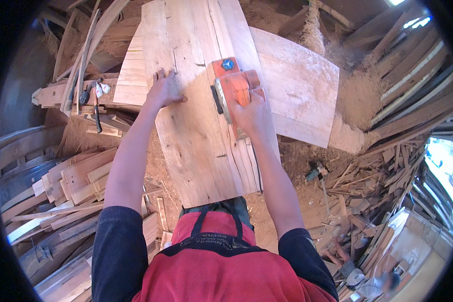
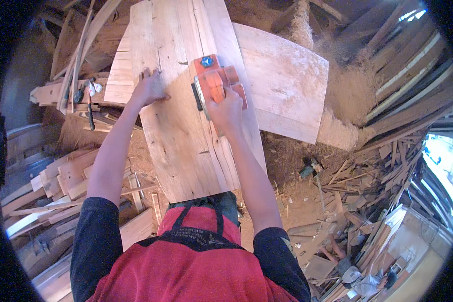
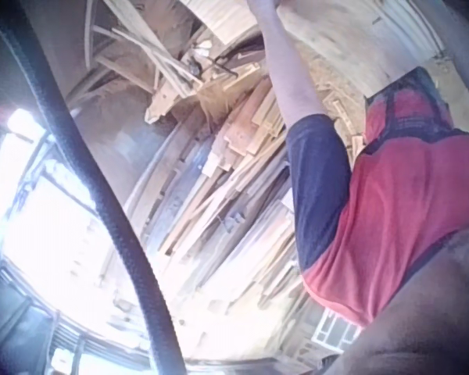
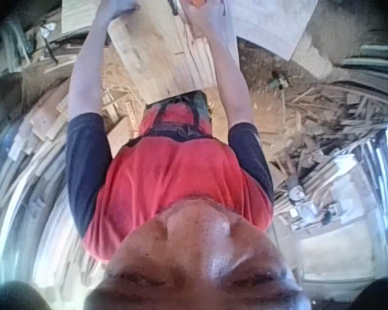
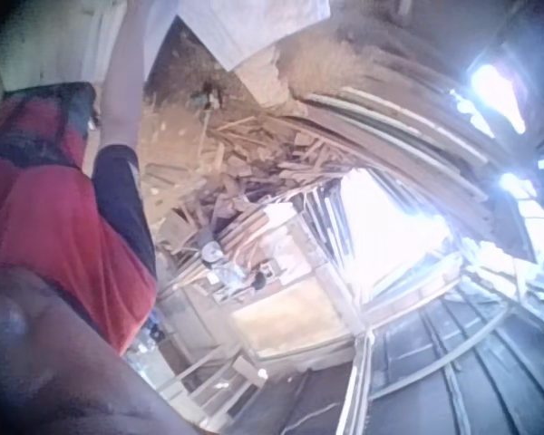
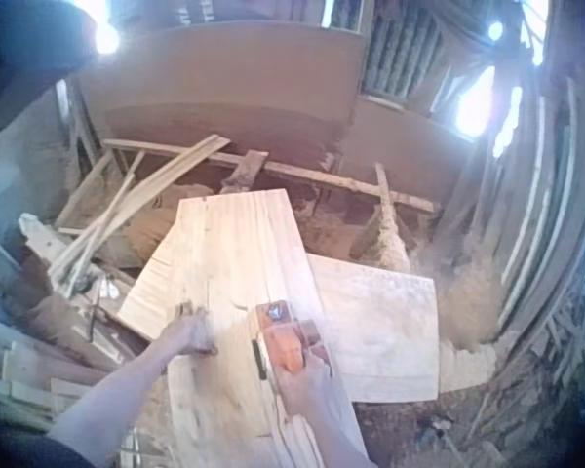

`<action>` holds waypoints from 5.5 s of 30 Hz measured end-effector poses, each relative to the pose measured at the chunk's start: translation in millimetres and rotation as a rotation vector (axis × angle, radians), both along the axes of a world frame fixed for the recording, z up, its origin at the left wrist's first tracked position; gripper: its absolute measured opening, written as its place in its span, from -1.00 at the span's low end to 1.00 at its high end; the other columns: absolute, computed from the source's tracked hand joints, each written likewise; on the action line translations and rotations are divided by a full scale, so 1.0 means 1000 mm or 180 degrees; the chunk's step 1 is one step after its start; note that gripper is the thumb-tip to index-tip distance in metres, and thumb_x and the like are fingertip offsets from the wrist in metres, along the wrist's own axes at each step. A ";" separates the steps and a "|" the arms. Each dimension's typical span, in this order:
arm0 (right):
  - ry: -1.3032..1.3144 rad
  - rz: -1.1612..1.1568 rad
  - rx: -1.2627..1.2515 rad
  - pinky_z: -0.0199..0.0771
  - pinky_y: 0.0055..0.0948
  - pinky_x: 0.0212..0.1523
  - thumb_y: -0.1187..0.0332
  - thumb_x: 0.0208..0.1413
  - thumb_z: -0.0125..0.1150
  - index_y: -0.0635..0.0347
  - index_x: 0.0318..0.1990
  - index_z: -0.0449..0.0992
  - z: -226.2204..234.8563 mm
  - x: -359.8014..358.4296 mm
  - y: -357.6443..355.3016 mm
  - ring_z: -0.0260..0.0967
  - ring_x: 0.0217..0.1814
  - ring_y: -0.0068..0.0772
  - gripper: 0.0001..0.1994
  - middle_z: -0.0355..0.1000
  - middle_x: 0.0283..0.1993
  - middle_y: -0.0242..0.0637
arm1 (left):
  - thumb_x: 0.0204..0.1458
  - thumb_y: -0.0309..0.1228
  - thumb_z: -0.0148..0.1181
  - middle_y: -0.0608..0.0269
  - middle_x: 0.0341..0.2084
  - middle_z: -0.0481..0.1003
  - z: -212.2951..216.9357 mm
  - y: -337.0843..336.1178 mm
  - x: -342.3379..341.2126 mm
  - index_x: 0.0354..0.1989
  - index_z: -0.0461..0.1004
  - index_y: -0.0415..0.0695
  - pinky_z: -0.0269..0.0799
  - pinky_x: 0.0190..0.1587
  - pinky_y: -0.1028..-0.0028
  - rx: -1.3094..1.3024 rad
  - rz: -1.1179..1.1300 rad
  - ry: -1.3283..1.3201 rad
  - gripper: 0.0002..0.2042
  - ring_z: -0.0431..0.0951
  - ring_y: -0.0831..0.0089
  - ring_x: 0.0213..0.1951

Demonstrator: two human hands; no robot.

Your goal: The person sands the surface of a wood plank using a power sander, turning the plank over to sand multiple sides.

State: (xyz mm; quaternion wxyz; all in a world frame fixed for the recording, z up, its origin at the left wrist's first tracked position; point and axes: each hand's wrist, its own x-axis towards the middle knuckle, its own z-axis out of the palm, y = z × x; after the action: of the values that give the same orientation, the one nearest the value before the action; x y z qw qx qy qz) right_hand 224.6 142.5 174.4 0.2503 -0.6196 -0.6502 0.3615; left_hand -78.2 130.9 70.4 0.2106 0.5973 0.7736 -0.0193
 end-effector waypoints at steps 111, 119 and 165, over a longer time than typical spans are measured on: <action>0.0081 -0.0040 0.0302 0.55 -0.12 -0.22 0.18 -0.07 0.29 0.41 -0.28 0.63 -0.041 -0.173 0.173 0.58 -0.29 0.01 -0.62 0.56 -0.38 0.11 | 0.31 -0.29 0.10 0.09 0.04 0.51 -0.034 -0.346 0.125 0.22 0.31 -0.31 0.36 0.20 0.32 -0.0781 0.2645 -0.3999 -0.58 0.47 0.36 0.10; 0.0202 0.0075 0.0363 0.45 -0.31 -0.48 0.31 -0.03 0.25 -0.05 -0.11 0.65 -0.069 -0.246 0.280 0.49 -0.46 -0.42 -0.72 0.54 -0.39 -0.30 | 0.28 -0.21 0.14 0.00 0.03 0.53 -0.017 -0.331 0.113 0.22 0.29 -0.31 0.39 0.18 0.28 -0.1068 0.2347 -0.3824 -0.52 0.50 0.29 0.10; 0.0321 -0.0502 -0.0768 0.51 -0.29 -0.33 0.37 -0.13 0.34 0.30 -0.24 0.57 -0.005 0.128 -0.416 0.53 -0.41 -0.35 -0.73 0.56 -0.40 -0.18 | 0.33 0.19 -0.22 0.11 -0.08 0.56 -0.021 -0.315 0.098 0.14 0.39 -0.11 0.55 -0.11 0.20 -0.0793 0.3151 -0.4392 -0.40 0.60 0.25 -0.12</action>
State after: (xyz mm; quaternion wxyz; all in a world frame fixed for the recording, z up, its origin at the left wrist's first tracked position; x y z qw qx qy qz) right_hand 352.6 -273.6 169.7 0.2340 -0.6754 -0.5380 0.4469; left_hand 20.0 -184.1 49.8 0.6823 0.0416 0.6363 0.3577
